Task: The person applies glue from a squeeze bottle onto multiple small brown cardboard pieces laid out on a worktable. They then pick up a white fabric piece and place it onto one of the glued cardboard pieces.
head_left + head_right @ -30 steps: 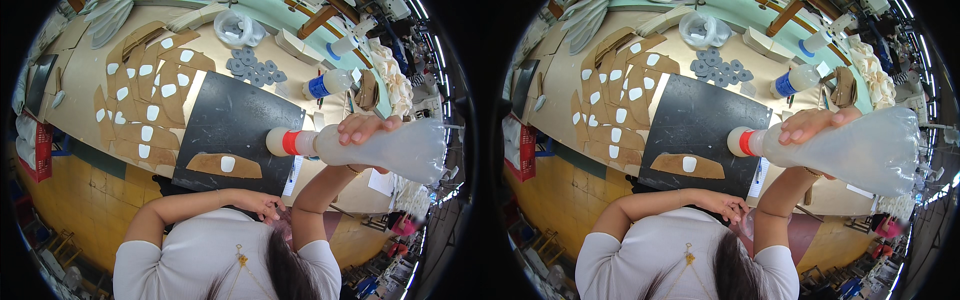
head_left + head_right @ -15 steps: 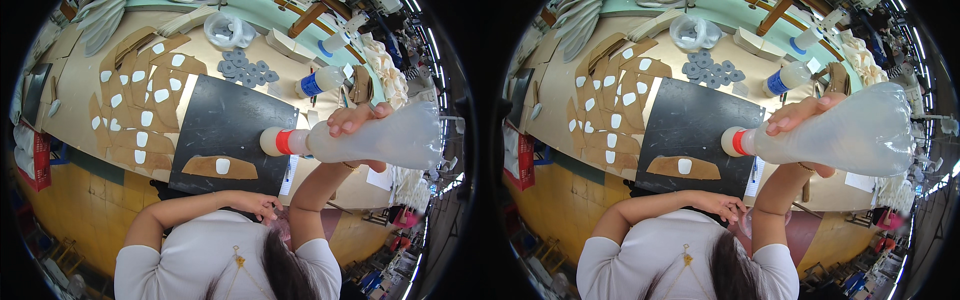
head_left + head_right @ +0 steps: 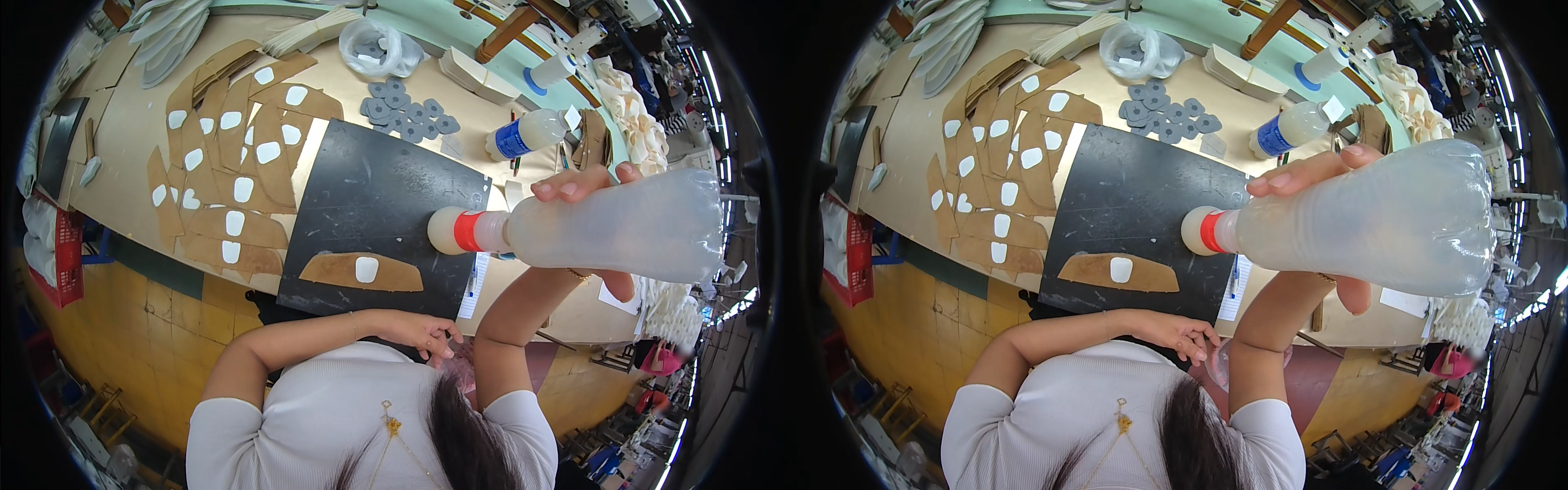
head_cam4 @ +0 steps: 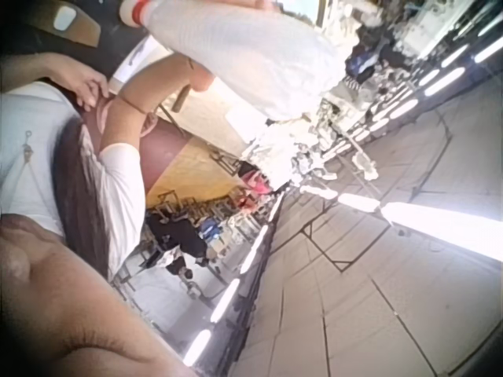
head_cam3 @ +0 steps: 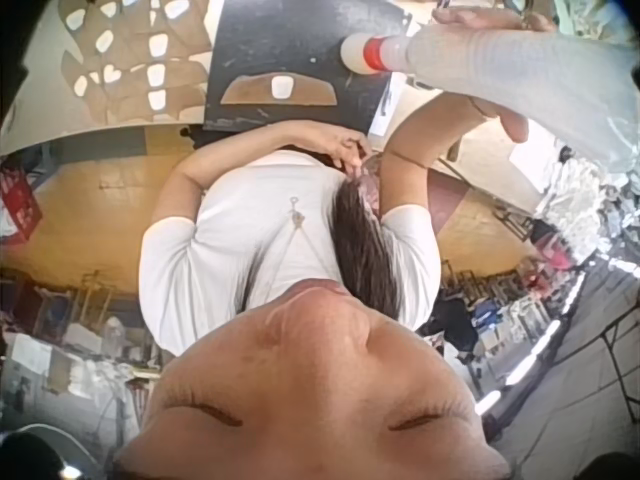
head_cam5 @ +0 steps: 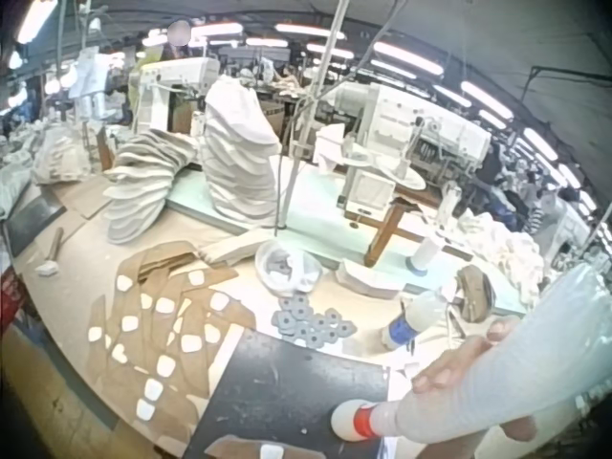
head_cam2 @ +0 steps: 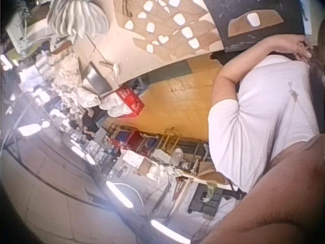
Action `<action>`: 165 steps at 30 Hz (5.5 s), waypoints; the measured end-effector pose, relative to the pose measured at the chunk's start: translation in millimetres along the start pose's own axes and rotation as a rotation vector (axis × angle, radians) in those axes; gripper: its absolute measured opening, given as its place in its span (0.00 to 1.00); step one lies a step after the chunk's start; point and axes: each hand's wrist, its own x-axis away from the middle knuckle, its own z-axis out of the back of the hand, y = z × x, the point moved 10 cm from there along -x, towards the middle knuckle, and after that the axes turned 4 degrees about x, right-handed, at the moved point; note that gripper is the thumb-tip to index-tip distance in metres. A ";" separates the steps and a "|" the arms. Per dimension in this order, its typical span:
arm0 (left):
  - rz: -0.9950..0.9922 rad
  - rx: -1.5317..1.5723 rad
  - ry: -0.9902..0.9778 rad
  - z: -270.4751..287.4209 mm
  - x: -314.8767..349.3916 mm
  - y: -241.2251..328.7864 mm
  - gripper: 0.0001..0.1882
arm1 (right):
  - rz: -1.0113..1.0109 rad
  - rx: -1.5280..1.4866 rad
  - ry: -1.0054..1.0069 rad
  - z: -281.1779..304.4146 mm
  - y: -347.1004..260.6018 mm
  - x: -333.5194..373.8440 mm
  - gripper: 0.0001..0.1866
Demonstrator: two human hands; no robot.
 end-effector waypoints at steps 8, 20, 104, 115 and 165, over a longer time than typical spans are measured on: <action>0.001 -0.015 0.005 -0.1 0.7 1.7 0.31 | 0.079 0.137 0.116 6.0 -2.8 2.2 0.68; -0.013 -0.010 0.013 0.7 0.7 0.4 0.31 | 0.133 0.118 0.033 0.8 -6.6 -5.8 0.70; -0.572 -1.144 1.422 220.1 110.7 407.2 0.30 | -0.263 0.299 0.708 54.0 -0.6 176.3 0.39; -0.611 -1.164 1.447 229.4 115.1 402.3 0.31 | -0.323 0.179 0.744 44.2 12.0 167.6 0.45; -0.355 -1.102 1.162 41.0 149.8 159.1 0.09 | -1.382 1.298 1.007 136.1 20.0 290.6 0.20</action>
